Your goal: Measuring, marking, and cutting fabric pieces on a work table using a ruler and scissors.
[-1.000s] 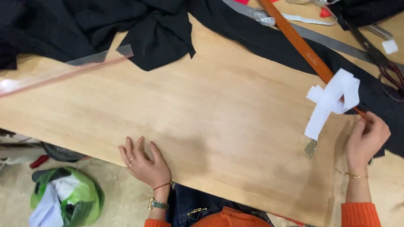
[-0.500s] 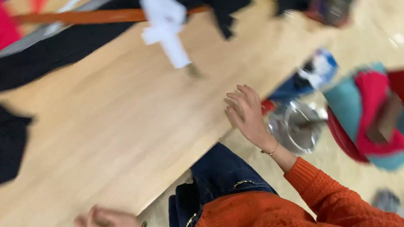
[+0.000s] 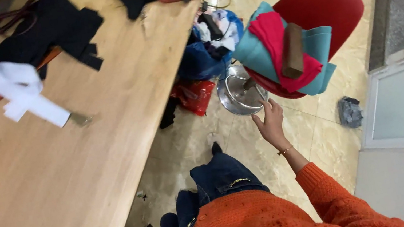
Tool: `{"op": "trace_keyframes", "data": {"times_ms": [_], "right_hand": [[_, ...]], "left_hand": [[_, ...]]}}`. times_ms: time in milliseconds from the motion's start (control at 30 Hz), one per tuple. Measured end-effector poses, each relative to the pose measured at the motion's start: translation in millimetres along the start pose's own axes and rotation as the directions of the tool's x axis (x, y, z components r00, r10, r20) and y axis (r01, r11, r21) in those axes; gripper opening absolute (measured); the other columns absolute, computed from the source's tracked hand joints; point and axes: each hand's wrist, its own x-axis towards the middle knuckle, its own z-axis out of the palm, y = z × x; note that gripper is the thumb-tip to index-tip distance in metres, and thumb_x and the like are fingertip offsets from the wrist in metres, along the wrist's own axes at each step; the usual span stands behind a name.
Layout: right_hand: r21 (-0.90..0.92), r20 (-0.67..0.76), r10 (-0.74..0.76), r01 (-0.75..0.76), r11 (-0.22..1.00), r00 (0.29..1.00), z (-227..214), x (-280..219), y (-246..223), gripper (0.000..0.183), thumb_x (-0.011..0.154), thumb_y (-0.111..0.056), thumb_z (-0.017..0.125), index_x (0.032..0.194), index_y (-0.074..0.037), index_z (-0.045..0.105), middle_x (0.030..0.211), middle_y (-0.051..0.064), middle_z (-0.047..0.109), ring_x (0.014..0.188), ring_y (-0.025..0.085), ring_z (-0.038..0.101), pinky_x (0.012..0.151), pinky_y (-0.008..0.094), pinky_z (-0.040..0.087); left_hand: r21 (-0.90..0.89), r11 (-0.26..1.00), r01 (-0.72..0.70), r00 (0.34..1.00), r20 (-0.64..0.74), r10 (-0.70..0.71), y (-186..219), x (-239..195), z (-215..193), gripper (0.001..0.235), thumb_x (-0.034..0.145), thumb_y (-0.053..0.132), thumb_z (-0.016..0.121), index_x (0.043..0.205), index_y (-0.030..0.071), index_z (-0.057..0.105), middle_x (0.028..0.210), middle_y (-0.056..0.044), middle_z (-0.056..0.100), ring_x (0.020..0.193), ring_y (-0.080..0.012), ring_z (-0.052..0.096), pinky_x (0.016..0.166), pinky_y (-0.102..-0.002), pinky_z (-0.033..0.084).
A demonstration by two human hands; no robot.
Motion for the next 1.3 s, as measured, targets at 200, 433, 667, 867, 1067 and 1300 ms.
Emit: {"op": "trace_keyframes", "data": {"times_ms": [200, 433, 667, 867, 1067, 1300], "right_hand": [[-0.019, -0.12, 0.145, -0.148, 0.989, 0.982, -26, 67, 86, 0.067, 0.094, -0.043, 0.065, 0.149, -0.01, 0.045, 0.147, 0.027, 0.046, 0.141, 0.045, 0.036, 0.113, 0.055, 0.028], [0.042, 0.008, 0.377, -0.377, 0.925, 0.926, -45, 201, 173, 0.086, 0.086, -0.046, 0.069, 0.154, -0.006, 0.034, 0.145, 0.024, 0.05, 0.133, 0.041, 0.047, 0.107, 0.053, 0.037], [-0.291, 0.366, 0.641, -0.572, 0.767, 0.674, -44, 264, 170, 0.103, 0.078, -0.065, 0.059, 0.163, -0.03, 0.012, 0.145, 0.035, 0.042, 0.129, 0.049, 0.052, 0.108, 0.057, 0.039], [0.295, 0.363, 0.605, -0.703, 0.647, 0.709, -60, 261, 205, 0.078, 0.079, -0.045, 0.064, 0.145, -0.014, 0.036, 0.134, 0.012, 0.054, 0.118, 0.029, 0.054, 0.097, 0.039, 0.043], [0.561, 0.488, 0.482, -0.685, 0.465, 0.727, -139, 257, 95, 0.075, 0.088, -0.037, 0.058, 0.156, -0.021, 0.033, 0.135, 0.011, 0.053, 0.111, 0.023, 0.057, 0.087, 0.036, 0.048], [0.434, 0.656, -0.017, -0.358, 0.827, 0.755, -137, 258, -78, 0.083, 0.079, -0.045, 0.055, 0.157, -0.029, 0.034, 0.169, 0.001, 0.028, 0.144, 0.022, 0.036, 0.109, 0.038, 0.036]], "left_hand": [[0.009, 0.975, -0.22, 0.973, -0.061, 0.22, 98, 18, 30, 0.048, 0.125, 0.028, 0.042, 0.131, -0.011, 0.068, 0.142, -0.036, 0.06, 0.131, -0.0543, 0.053, 0.102, -0.06, 0.042], [-0.058, 0.991, -0.125, 0.991, 0.046, 0.127, 222, 35, 86, 0.039, 0.11, 0.02, 0.062, 0.136, -0.009, 0.066, 0.151, -0.037, 0.055, 0.143, -0.0557, 0.04, 0.102, -0.072, 0.02], [-0.087, 0.995, -0.055, 0.983, 0.169, 0.069, 284, 55, 117, 0.048, 0.113, 0.029, 0.047, 0.143, -0.006, 0.061, 0.164, -0.032, 0.043, 0.152, -0.0479, 0.024, 0.112, -0.076, 0.009], [-0.102, 0.994, -0.025, 0.933, 0.354, 0.06, 286, 64, 108, 0.067, 0.11, 0.048, 0.027, 0.159, 0.004, 0.038, 0.17, -0.019, 0.017, 0.155, -0.0368, 0.007, 0.117, -0.072, -0.003], [-0.085, 0.995, -0.044, 0.895, 0.439, 0.077, 290, 77, 106, 0.072, 0.105, 0.06, 0.019, 0.166, 0.02, 0.016, 0.172, -0.003, -0.008, 0.156, -0.0274, -0.011, 0.119, -0.068, -0.01], [-0.074, 0.967, -0.243, 0.864, 0.437, 0.25, 282, 92, 123, 0.071, 0.103, 0.061, 0.018, 0.164, 0.024, 0.013, 0.172, -0.004, -0.003, 0.157, -0.0311, -0.002, 0.119, -0.071, -0.004]]}}
